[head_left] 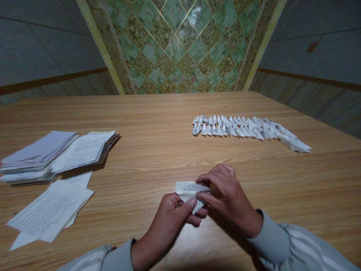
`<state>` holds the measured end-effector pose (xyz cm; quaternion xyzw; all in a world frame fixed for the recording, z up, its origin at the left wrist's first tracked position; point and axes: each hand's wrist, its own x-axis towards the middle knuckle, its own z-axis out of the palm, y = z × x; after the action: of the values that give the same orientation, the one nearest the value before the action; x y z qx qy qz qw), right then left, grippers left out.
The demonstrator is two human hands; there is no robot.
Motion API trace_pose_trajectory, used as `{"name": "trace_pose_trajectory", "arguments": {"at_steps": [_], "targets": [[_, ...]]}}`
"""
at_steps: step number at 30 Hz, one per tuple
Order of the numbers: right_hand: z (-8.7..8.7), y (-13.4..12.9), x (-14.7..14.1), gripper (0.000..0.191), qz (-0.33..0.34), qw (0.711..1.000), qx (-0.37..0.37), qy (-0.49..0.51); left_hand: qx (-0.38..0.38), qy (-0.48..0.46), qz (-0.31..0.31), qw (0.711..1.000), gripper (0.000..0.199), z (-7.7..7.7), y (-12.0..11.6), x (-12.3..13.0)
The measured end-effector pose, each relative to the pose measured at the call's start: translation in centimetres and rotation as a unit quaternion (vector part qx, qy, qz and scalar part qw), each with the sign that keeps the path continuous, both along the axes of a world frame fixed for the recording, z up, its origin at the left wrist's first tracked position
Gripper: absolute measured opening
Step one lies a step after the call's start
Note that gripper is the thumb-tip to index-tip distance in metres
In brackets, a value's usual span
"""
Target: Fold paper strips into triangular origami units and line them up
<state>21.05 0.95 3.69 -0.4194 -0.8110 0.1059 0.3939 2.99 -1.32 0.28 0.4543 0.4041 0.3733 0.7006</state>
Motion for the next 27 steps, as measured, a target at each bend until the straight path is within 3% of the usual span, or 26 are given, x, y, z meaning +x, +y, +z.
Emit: {"name": "trace_pose_trajectory", "arguments": {"at_steps": [8, 11, 18, 27], "targets": [[0.0, -0.7, -0.6, 0.012, -0.014, 1.000, -0.026, 0.009, 0.003, -0.012, -0.005, 1.000, 0.039, 0.4, 0.1, 0.0], [0.0, -0.8, -0.7, 0.003, -0.004, 0.999, 0.017, -0.031, -0.012, -0.032, 0.006, 0.999, 0.038, 0.5, 0.2, 0.0], [-0.6, -0.7, -0.7, 0.015, 0.014, 0.978, 0.174, -0.116, -0.067, -0.107, 0.075, 0.989, 0.028, 0.6, 0.3, -0.3], [-0.8, -0.5, -0.7, 0.018, 0.019, 0.967, 0.209, -0.147, -0.021, -0.069, 0.062, 0.995, 0.041, 1.3, 0.6, -0.3]]}}
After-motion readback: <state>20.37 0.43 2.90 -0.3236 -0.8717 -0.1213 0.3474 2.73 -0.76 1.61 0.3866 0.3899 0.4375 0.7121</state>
